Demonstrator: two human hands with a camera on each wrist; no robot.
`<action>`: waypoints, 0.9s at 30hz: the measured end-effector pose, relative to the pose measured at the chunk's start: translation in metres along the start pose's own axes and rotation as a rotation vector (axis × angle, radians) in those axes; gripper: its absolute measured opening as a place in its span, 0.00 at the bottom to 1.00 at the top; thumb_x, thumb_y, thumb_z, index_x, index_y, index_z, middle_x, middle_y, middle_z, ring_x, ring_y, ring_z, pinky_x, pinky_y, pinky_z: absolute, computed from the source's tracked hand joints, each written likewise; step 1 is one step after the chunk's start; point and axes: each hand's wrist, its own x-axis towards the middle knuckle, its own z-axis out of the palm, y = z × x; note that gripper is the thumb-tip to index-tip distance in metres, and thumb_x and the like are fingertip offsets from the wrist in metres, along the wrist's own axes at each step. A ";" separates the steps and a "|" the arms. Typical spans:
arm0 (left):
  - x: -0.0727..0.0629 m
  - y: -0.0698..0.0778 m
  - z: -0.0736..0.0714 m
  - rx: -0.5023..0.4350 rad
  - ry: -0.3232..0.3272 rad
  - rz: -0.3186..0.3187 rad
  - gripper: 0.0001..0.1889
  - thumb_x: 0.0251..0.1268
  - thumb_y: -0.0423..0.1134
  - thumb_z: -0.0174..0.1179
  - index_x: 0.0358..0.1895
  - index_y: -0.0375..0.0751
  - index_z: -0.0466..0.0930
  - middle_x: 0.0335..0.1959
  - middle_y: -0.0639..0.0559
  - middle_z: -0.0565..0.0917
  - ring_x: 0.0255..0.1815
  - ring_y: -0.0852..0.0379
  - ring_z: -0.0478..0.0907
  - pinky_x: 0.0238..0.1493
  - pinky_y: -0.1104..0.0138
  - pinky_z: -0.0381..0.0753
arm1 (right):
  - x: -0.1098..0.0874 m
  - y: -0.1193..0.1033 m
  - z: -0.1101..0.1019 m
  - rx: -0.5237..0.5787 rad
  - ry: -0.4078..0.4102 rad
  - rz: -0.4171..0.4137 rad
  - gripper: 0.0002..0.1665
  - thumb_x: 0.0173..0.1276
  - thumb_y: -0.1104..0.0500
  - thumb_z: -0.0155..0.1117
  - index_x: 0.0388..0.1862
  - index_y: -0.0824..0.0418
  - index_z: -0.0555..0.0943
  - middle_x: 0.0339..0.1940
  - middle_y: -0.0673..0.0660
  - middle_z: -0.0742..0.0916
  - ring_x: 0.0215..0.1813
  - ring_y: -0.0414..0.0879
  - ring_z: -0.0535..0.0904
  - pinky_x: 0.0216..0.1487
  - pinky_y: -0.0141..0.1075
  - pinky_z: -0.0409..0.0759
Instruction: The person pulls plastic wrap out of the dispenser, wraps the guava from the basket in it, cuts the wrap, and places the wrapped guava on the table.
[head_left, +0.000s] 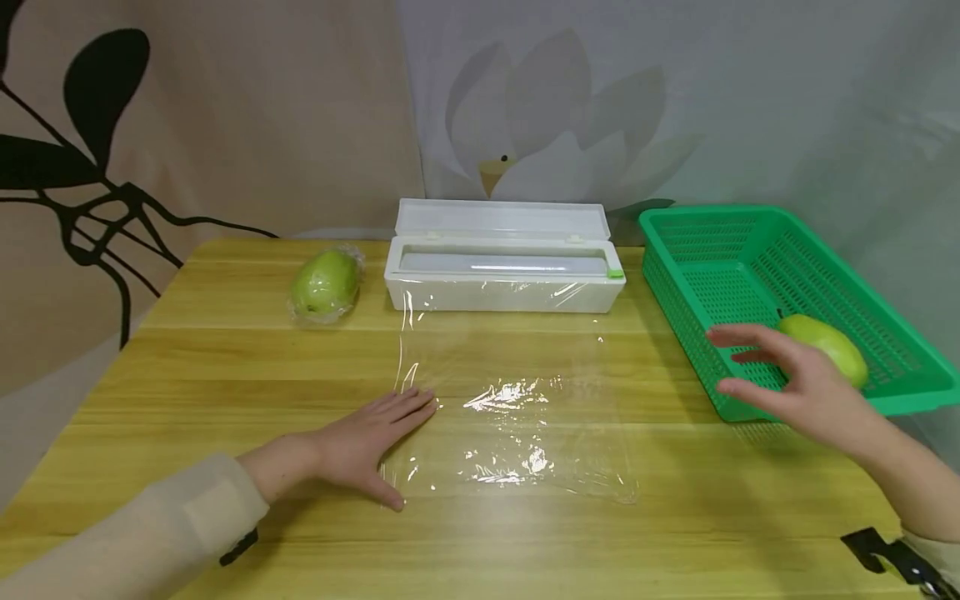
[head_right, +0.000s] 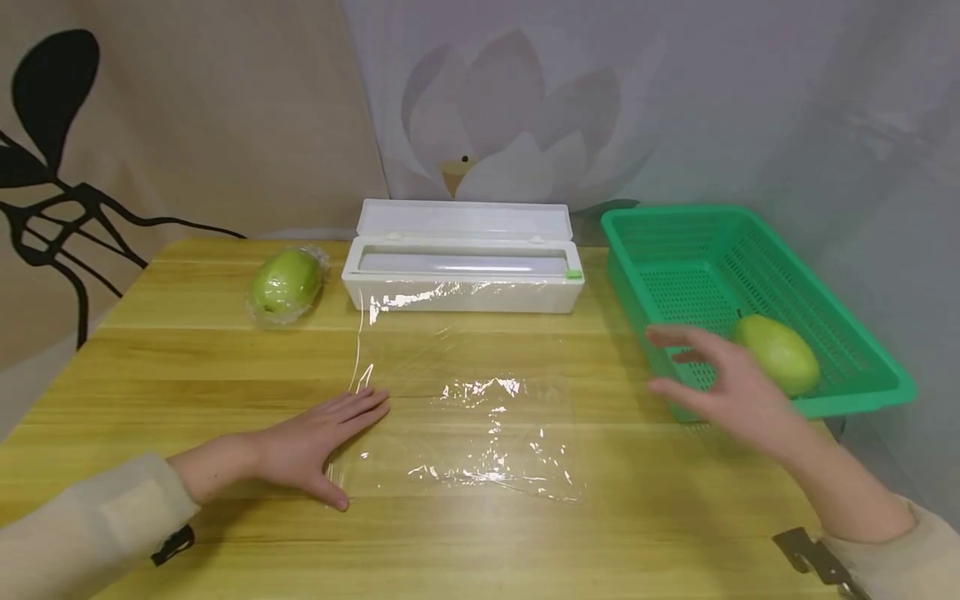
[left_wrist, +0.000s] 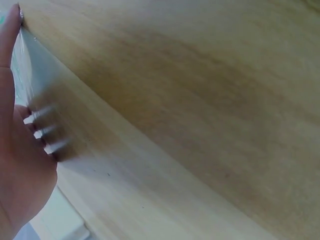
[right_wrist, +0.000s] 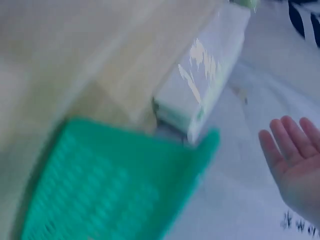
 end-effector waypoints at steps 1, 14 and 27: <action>0.000 0.000 0.000 0.000 -0.001 0.000 0.63 0.37 0.72 0.63 0.74 0.40 0.44 0.77 0.44 0.45 0.76 0.42 0.41 0.74 0.49 0.46 | 0.001 0.006 -0.006 -0.007 0.015 0.042 0.32 0.56 0.68 0.68 0.61 0.61 0.71 0.56 0.26 0.72 0.49 0.17 0.69 0.45 0.12 0.68; 0.000 -0.001 0.002 -0.003 -0.017 -0.016 0.63 0.38 0.72 0.62 0.75 0.41 0.43 0.77 0.44 0.44 0.77 0.42 0.39 0.75 0.49 0.44 | -0.007 0.148 -0.036 -0.164 0.062 0.538 0.44 0.68 0.42 0.54 0.76 0.55 0.48 0.73 0.66 0.60 0.61 0.67 0.63 0.49 0.53 0.70; 0.002 0.000 -0.001 -0.001 -0.035 -0.008 0.63 0.39 0.72 0.62 0.75 0.40 0.42 0.77 0.44 0.42 0.77 0.42 0.38 0.75 0.49 0.43 | -0.019 0.150 -0.050 -0.297 -0.199 0.728 0.59 0.69 0.37 0.46 0.63 0.90 0.40 0.59 0.91 0.55 0.55 0.82 0.56 0.51 0.70 0.62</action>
